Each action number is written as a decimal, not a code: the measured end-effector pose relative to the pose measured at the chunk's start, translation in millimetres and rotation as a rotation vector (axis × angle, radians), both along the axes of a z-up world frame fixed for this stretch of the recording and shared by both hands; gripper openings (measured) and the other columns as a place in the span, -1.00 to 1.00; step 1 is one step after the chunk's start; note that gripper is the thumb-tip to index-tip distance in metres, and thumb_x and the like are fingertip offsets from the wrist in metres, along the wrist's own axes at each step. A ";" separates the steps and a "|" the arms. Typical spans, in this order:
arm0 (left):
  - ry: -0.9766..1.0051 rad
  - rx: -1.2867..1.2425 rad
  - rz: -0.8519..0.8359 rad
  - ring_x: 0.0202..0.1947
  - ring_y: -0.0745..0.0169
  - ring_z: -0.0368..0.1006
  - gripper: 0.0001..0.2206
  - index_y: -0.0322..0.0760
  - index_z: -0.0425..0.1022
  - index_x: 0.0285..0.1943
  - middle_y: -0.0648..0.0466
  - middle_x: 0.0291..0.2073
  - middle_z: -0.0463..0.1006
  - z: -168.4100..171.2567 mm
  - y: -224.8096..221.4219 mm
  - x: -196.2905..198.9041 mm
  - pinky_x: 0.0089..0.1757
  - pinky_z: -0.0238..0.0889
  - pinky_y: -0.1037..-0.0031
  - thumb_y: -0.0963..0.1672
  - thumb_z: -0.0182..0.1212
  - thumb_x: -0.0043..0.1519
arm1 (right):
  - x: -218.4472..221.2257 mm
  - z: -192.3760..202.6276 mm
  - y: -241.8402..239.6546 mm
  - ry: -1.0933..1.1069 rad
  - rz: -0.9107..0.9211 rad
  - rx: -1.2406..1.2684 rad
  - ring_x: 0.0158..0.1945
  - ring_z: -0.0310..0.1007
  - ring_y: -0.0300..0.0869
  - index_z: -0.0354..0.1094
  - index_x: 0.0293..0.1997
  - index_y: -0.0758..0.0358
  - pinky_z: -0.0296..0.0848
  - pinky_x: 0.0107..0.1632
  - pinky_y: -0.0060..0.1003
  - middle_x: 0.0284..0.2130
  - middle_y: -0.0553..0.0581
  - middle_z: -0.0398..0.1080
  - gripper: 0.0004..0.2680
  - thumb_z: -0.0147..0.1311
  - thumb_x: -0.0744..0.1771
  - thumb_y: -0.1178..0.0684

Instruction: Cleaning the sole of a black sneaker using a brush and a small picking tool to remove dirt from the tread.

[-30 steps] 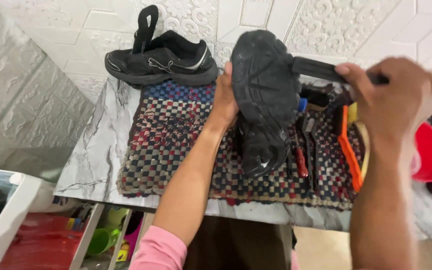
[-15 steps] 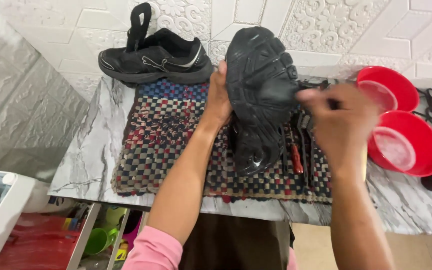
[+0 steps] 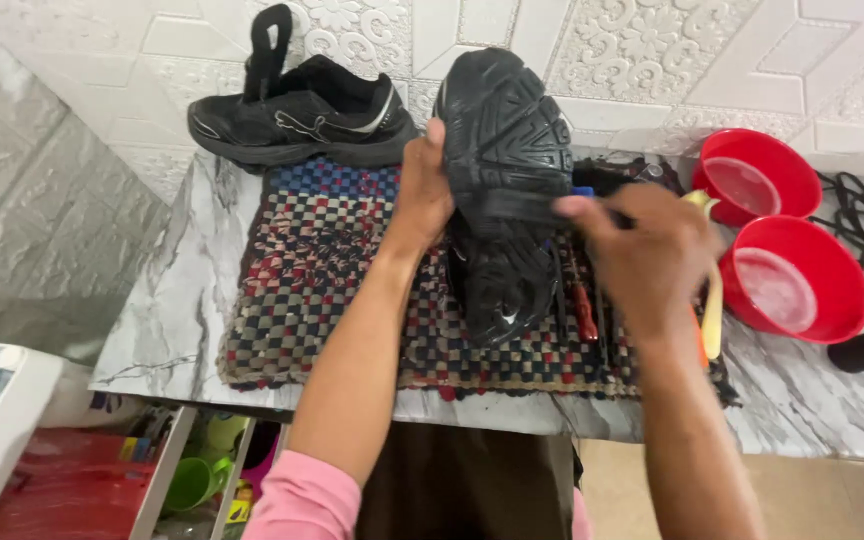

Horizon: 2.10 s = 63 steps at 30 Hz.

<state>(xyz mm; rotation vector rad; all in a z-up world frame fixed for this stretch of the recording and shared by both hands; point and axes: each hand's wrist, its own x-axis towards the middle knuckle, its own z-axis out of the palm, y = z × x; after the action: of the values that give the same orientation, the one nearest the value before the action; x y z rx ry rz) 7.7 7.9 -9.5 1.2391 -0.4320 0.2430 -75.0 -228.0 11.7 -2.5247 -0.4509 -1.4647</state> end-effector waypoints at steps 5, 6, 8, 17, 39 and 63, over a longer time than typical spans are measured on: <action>0.044 -0.019 -0.072 -0.60 0.39 0.25 -0.40 -0.01 0.18 -0.62 0.25 -0.68 0.30 5.8 -7.8 1.6 -0.30 0.23 0.45 0.34 -0.14 0.23 | 8.2 -14.5 -24.4 0.067 -0.127 0.049 -0.55 0.35 -0.24 0.53 -0.45 0.15 0.16 -0.45 -0.28 -0.53 -0.05 0.50 -0.53 0.29 0.45 -0.45; 0.050 -0.028 -0.086 -0.59 0.36 0.33 -0.38 -0.04 0.24 -0.60 0.23 -0.66 0.36 7.1 -10.5 1.0 -0.30 0.36 0.40 0.34 -0.16 0.22 | 6.2 -7.8 -12.7 0.012 -0.095 -0.014 -0.56 0.33 -0.25 0.49 -0.47 0.15 0.17 -0.46 -0.31 -0.53 -0.04 0.49 -0.53 0.30 0.43 -0.44; 0.014 0.011 -0.065 -0.60 0.40 0.20 -0.41 -0.01 0.13 -0.58 0.26 -0.67 0.28 15.1 -4.3 -8.5 -0.35 0.17 0.43 0.34 -0.18 0.24 | -1.2 9.3 17.9 0.011 0.012 0.011 -0.55 0.18 -0.22 0.34 -0.51 0.18 0.07 -0.45 -0.24 -0.58 -0.01 0.33 -0.52 0.35 0.41 -0.40; 0.014 -0.021 -0.025 -0.58 0.45 -0.01 -0.46 0.06 -0.01 -0.57 0.31 -0.67 0.08 3.8 -8.3 4.1 -0.36 -0.12 0.48 0.28 -0.10 0.29 | 15.6 -5.0 -26.2 0.007 -0.057 0.013 -0.54 0.11 -0.19 0.35 -0.54 0.18 0.05 -0.36 -0.18 -0.62 -0.03 0.29 -0.47 0.44 0.43 -0.43; -0.022 0.061 -0.107 -0.67 0.50 -0.11 -0.46 0.07 -0.07 -0.58 0.32 -0.73 0.00 10.5 -2.8 -2.1 -0.45 -0.23 0.52 0.27 -0.20 0.33 | 59.4 85.9 -31.6 -0.054 0.107 -0.490 -0.64 -0.02 -0.34 0.18 -0.58 -0.03 0.05 -0.38 -0.31 -0.72 -0.20 0.01 -0.37 -0.07 0.48 -0.72; 0.028 -0.125 -0.140 -0.14 0.29 0.53 -0.39 -0.16 0.62 -0.10 0.10 -0.25 0.66 -13.9 1.3 17.2 -0.05 0.37 0.37 0.23 -0.27 0.42 | -25.9 16.3 -12.2 0.101 0.076 -0.530 -0.68 -0.17 -0.35 0.08 -0.74 -0.04 -0.09 -0.54 -0.36 -0.79 -0.18 -0.08 -0.36 -0.10 0.39 -0.73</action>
<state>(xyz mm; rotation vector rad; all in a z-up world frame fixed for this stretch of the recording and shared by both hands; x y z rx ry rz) 24.9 9.1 -23.5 1.0844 -0.4701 0.1312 -100.8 -240.2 28.0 -2.9118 -1.0211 -1.3150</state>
